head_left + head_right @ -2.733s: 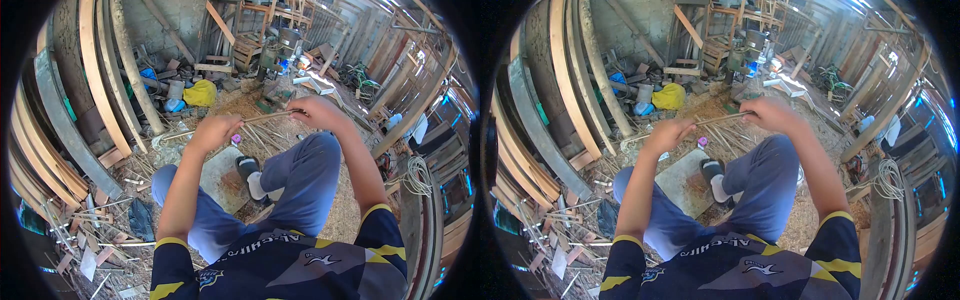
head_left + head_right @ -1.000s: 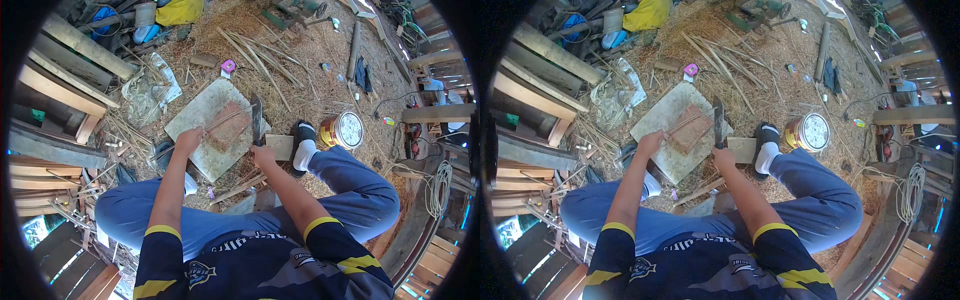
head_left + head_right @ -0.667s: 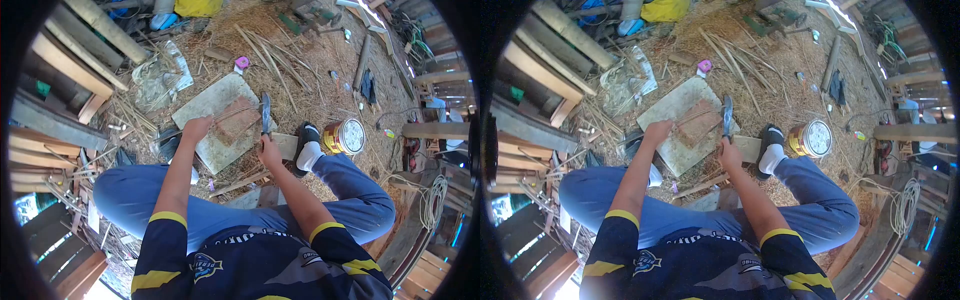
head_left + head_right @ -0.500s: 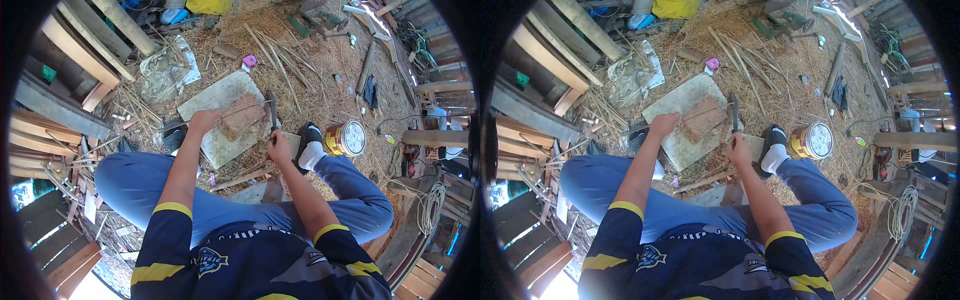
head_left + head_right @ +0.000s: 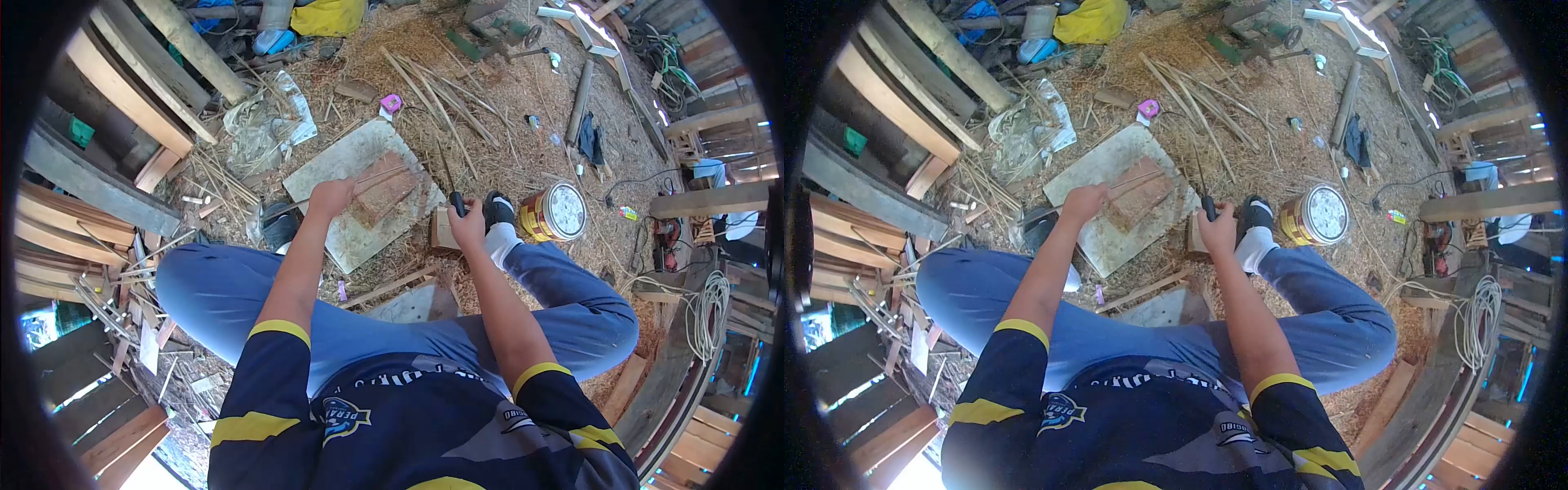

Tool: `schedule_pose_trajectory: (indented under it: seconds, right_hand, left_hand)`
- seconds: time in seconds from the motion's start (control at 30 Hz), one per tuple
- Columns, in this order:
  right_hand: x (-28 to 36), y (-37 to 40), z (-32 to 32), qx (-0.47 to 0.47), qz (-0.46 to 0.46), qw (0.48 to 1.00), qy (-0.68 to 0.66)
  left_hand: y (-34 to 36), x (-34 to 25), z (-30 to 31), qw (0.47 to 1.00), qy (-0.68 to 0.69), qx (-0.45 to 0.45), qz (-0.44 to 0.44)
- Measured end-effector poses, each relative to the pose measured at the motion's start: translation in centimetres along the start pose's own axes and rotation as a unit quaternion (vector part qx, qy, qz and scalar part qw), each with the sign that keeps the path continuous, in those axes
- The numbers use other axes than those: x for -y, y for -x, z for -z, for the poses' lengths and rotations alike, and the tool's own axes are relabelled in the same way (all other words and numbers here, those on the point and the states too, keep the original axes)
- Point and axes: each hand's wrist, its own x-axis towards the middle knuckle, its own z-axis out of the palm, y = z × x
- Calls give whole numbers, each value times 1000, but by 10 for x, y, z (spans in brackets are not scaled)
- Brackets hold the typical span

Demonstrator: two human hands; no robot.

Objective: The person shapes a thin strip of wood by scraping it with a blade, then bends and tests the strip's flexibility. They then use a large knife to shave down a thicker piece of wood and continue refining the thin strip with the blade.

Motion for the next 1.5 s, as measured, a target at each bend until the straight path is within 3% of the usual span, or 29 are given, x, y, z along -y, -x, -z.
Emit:
schedule_pose_trajectory:
  seconds: [0.23, 0.33, 0.4, 0.7, 0.93, 1.27, 1.5]
  right_hand:
    - [-5, -6, -20, -10, -70, 994, -83]
    - [30, 1, -4, 68, -134, 963, -226]
    - [22, -7, -19, 76, -81, 964, -243]
    - [16, -3, -63, 113, 4, 971, -209]
    - [8, 0, -73, 159, -45, 972, -165]
    - [-4, -4, -81, 173, -81, 950, -248]
    - [8, -2, -69, 198, -110, 922, -314]
  left_hand:
    - [0, 6, -8, 999, 20, 17, 28]
    - [0, 11, -12, 998, 33, 21, 42]
    - [-2, 14, -11, 998, 49, 19, 44]
    - [-27, 42, -1, 996, 43, 37, 66]
    - [-38, 48, -22, 996, 72, 56, 11]
    - [-41, 56, -27, 996, 73, 43, -9]
    - [-52, 64, -15, 995, 50, 80, -26]
